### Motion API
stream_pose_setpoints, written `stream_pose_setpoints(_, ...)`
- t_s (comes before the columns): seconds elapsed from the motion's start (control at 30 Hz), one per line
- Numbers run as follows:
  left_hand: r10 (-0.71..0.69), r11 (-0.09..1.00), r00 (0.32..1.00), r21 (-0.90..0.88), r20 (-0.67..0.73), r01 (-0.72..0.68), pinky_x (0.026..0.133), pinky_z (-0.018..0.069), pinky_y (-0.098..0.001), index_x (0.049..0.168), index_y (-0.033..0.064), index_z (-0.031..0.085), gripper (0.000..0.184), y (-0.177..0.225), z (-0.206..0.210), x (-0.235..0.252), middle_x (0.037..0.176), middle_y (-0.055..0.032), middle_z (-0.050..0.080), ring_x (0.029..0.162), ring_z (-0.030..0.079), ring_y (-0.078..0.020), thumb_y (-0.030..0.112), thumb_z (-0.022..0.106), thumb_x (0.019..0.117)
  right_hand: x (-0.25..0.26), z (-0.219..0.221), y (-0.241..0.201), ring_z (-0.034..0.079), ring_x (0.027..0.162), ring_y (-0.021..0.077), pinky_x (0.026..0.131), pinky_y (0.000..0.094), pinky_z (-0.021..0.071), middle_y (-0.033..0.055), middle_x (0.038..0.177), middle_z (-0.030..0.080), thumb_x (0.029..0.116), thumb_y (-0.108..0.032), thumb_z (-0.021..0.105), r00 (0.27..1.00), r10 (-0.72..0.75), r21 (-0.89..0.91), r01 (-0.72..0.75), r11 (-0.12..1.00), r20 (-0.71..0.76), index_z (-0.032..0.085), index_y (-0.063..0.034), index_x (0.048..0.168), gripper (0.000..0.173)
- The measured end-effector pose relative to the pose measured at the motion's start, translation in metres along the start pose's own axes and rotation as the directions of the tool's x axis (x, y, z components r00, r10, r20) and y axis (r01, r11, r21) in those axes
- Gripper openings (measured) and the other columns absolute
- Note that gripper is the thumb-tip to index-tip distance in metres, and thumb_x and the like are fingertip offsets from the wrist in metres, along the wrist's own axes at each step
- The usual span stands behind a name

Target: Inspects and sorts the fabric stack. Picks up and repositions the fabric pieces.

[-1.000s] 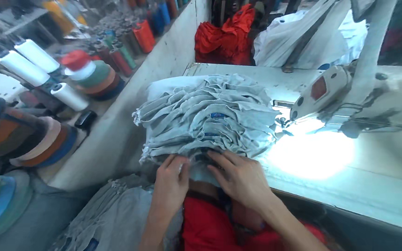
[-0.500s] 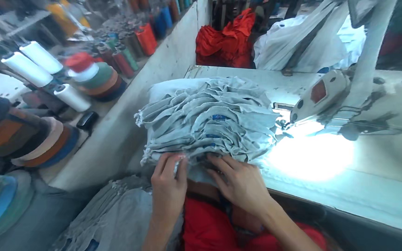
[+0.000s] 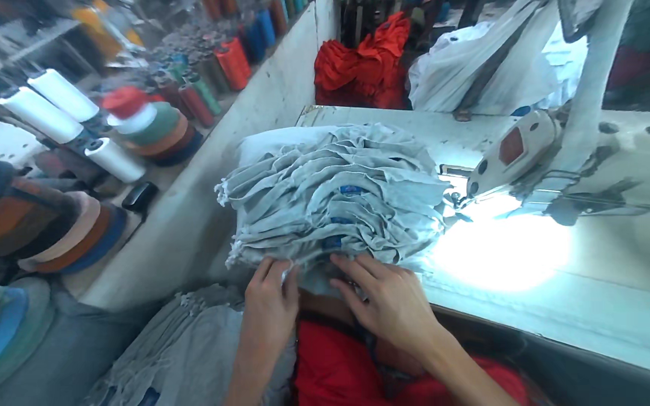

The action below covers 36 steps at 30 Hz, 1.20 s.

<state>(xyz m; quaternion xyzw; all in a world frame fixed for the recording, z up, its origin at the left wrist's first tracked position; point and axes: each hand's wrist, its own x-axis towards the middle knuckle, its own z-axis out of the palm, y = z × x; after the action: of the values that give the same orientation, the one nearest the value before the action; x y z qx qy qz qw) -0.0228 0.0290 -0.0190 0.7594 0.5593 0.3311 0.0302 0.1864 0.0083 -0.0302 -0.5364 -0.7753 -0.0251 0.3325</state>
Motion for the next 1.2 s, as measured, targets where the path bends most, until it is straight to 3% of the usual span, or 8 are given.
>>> stream_pose_setpoints(0.2,-0.02,0.989,0.999,-0.148,0.048,0.026,0.077,0.0563,-0.0156,0.092,0.0098,0.074,0.019,-0.002,-0.011,-0.011,0.096,-0.0017,0.071,0.086,0.067,-0.0008,0.025,0.064,0.0964,0.013,0.016,-0.014,0.063,0.062,0.0212,0.051,0.0365,0.0512,0.0029,0.087,0.069,0.1023,-0.03,0.056,0.993,-0.119,-0.094,0.117,0.989,-0.02,0.074,-0.0206,0.124,0.03)
stream_pose_setpoints(0.37,-0.022,0.983,0.996,-0.181,0.083,0.037,0.077,0.0554,-0.0151,0.094,0.0089,0.073,0.02,-0.002,-0.01,-0.008,0.095,-0.0009,0.07,0.086,0.066,-0.0003,0.025,0.062,0.098,0.019,0.027,-0.02,0.063,0.061,0.0213,0.051,0.0376,0.0526,0.0029,0.087,0.07,0.0978,-0.019,0.059,0.983,-0.182,-0.064,0.183,0.981,0.023,0.074,-0.0225,0.119,0.026)
stream_pose_setpoints(0.47,-0.009,0.977,0.996,-0.211,0.087,0.028,0.075,0.0557,-0.0152,0.095,0.0092,0.073,0.022,0.002,-0.015,-0.002,0.096,0.0003,0.069,0.084,0.065,0.0007,0.027,0.061,0.0999,0.016,0.022,-0.015,0.064,0.061,0.0195,0.05,0.0373,0.0525,0.0023,0.087,0.07,0.1033,-0.031,0.055,0.997,-0.07,0.012,0.071,0.997,-0.024,0.074,-0.0222,0.122,0.028)
stream_pose_setpoints(0.57,-0.022,0.953,0.998,-0.3,0.055,0.037,0.066,0.0573,-0.0183,0.097,0.0079,0.072,0.023,0.011,-0.021,0.009,0.095,-0.0003,0.069,0.075,0.065,-0.0012,0.027,0.06,0.1014,0.022,0.009,-0.007,0.066,0.065,0.0154,0.052,0.037,0.0545,0.003,0.095,0.074,0.0991,-0.047,0.062,0.977,0.184,0.213,-0.158,0.964,-0.109,0.074,-0.0151,0.122,0.041)
stream_pose_setpoints(0.73,-0.083,0.871,0.992,-0.478,0.093,0.117,0.061,0.0579,-0.0216,0.103,0.0062,0.07,0.019,0.024,-0.009,0.023,0.092,0.0006,0.069,0.069,0.065,-0.0044,0.023,0.06,0.102,0.057,0.01,0.004,0.068,0.078,0.0178,0.069,0.0445,0.0575,0.0022,0.092,0.074,0.0975,-0.038,0.064,0.898,0.439,0.379,-0.421,0.825,0.041,0.075,-0.0162,0.119,0.033)
stream_pose_setpoints(0.8,-0.126,0.866,0.988,-0.476,0.094,0.156,0.062,0.0577,-0.0219,0.104,0.0061,0.07,0.019,0.026,0.0,0.026,0.091,0.0004,0.069,0.069,0.065,-0.0046,0.022,0.06,0.1018,0.062,0.012,0.006,0.068,0.078,0.0157,0.071,0.0428,0.0569,0.0013,0.088,0.073,0.0967,-0.035,0.064,0.886,0.45,0.444,-0.448,0.776,0.108,0.077,-0.0166,0.114,0.028)
stream_pose_setpoints(0.97,-0.201,0.847,0.97,-0.473,0.134,0.241,0.066,0.0595,-0.0236,0.106,0.0054,0.071,0.02,0.024,0.009,0.029,0.093,-0.0009,0.07,0.073,0.067,-0.0062,0.023,0.061,0.1016,0.031,0.009,-0.002,0.056,0.062,0.0016,0.057,0.022,0.0491,-0.0059,0.075,0.065,0.0972,-0.033,0.065,0.91,0.395,0.639,-0.38,0.669,0.128,0.075,-0.0135,0.103,0.023)
stream_pose_setpoints(1.2,-0.163,0.844,0.931,-0.443,0.326,0.303,0.076,0.0578,-0.0233,0.105,0.0091,0.072,0.026,0.022,0.005,0.035,0.091,0.0026,0.072,0.083,0.068,-0.0029,0.031,0.058,0.1036,0.008,0.024,-0.016,0.069,0.081,0.0084,0.073,0.0347,0.0603,-0.0018,0.095,0.075,0.0915,-0.023,0.068,0.937,0.316,0.584,-0.341,0.736,0.149,0.077,-0.0137,0.108,0.02)
